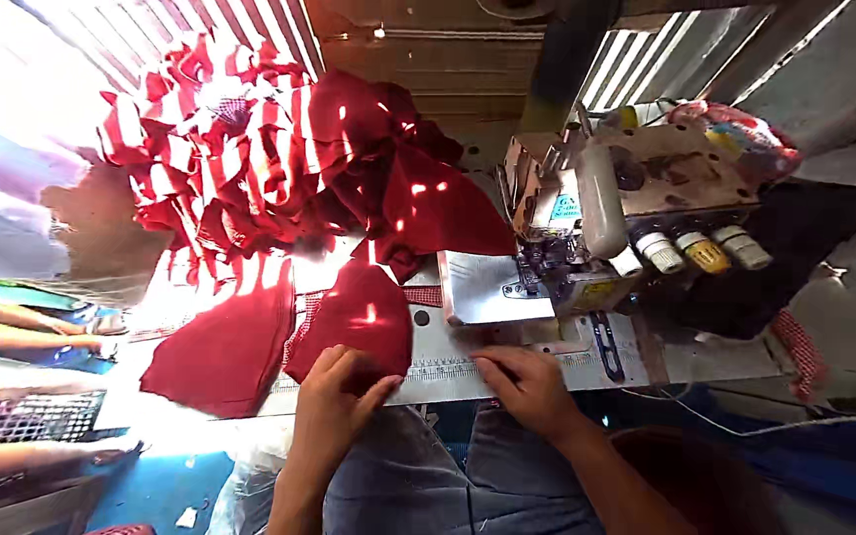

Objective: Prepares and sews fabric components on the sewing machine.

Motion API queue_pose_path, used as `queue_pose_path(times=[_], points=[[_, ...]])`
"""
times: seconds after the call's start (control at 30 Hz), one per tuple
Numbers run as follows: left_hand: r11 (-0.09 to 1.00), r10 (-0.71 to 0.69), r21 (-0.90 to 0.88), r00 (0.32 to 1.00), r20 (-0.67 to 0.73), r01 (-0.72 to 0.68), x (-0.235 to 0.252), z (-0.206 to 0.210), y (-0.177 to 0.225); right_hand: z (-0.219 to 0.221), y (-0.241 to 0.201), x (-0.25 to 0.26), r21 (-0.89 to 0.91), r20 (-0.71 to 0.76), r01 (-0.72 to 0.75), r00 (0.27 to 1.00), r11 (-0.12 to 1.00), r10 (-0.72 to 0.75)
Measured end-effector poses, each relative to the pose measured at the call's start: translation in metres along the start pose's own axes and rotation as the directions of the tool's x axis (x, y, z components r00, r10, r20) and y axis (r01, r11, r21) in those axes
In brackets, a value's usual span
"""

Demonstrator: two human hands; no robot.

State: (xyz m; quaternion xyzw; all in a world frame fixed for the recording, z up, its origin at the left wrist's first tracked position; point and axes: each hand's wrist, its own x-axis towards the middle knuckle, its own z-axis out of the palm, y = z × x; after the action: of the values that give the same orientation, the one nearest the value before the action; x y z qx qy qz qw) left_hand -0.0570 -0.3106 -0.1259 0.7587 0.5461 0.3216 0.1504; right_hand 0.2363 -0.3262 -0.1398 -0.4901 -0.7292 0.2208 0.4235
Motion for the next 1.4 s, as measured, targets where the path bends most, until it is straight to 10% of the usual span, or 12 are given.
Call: queue_pose_path(times=[0.6, 0.9, 1.07, 1.27, 1.4], points=[[0.999, 0.006, 0.048, 0.953, 0.303, -0.021, 0.015, -0.011, -0.011, 0.01, 0.003, 0.007, 0.124, 0.081, -0.098, 0.993, 0.987, 0.088], [0.969, 0.088, 0.227, 0.994, 0.057, -0.099, 0.056, -0.044, -0.007, 0.002, 0.004, 0.005, 0.272, 0.118, -0.101, 0.99, 0.957, 0.071], [0.969, 0.197, 0.136, 0.976, 0.092, -0.208, 0.057, -0.052, 0.018, 0.002, -0.034, -0.002, 0.649, 0.336, -0.317, 0.935, 0.691, 0.113], [0.952, 0.269, 0.085, 0.937, 0.222, -0.293, 0.016, -0.038, 0.042, 0.045, -0.049, 0.015, 0.621, 0.78, -0.784, 0.62, 0.017, 0.088], [0.949, 0.312, -0.07, 0.893, 0.325, -0.306, -0.03, -0.027, 0.072, 0.05, -0.065, 0.026, 0.614, 0.738, -0.788, 0.591, 0.038, 0.325]])
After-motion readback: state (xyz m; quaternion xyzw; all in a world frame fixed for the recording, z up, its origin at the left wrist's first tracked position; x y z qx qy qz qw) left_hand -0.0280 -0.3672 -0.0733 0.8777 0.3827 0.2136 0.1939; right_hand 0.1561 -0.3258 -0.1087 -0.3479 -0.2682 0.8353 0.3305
